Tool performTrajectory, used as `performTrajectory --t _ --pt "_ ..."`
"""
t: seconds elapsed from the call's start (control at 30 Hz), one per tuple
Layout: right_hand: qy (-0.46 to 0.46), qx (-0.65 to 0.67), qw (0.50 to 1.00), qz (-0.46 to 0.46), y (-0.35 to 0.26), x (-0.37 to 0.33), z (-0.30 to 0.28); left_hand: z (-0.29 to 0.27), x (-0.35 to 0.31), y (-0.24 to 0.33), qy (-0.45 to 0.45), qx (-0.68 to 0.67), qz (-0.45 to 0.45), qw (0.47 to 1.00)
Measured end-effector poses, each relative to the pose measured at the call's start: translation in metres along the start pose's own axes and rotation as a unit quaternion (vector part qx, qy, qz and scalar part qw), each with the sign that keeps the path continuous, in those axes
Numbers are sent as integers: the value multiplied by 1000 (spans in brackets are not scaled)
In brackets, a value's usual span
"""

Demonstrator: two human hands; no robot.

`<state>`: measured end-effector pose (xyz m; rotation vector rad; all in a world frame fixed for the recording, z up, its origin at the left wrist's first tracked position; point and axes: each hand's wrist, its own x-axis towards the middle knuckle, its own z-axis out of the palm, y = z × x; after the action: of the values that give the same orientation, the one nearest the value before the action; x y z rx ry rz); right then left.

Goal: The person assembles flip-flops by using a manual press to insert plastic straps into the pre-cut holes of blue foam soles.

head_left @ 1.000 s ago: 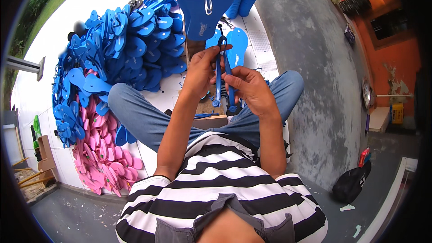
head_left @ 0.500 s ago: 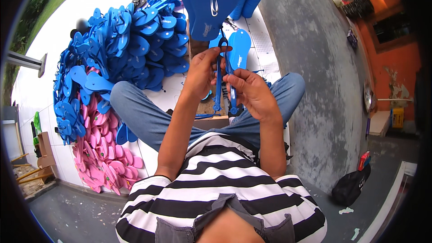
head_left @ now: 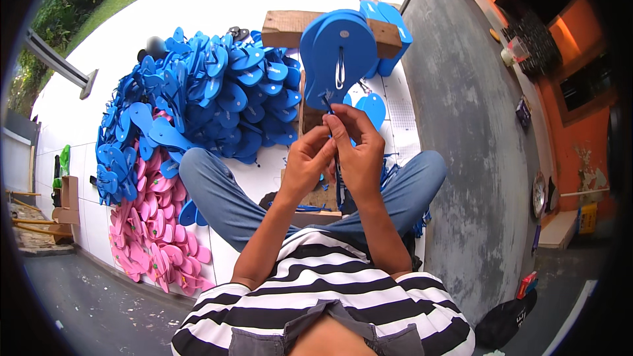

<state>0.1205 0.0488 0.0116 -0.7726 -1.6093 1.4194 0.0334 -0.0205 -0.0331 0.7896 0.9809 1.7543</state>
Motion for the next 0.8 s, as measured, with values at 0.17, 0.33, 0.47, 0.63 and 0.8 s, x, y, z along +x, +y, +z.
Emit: performTrajectory --t 0.17,0.33,0.47,0.63,0.8 --pt "17 147 988 -31 -5 7 -2 5 5 8 16 141 71 987" --pt "25 187 980 -71 -13 18 -3 0 29 41 -9 309 209 928" --pt "45 188 976 -97 -24 22 0 0 45 62 -25 369 238 898" --pt "116 234 957 -128 -28 23 1 -6 54 56 25 241 248 938" --pt "133 218 961 -103 -19 26 -18 14 69 61 82 79 109 987"
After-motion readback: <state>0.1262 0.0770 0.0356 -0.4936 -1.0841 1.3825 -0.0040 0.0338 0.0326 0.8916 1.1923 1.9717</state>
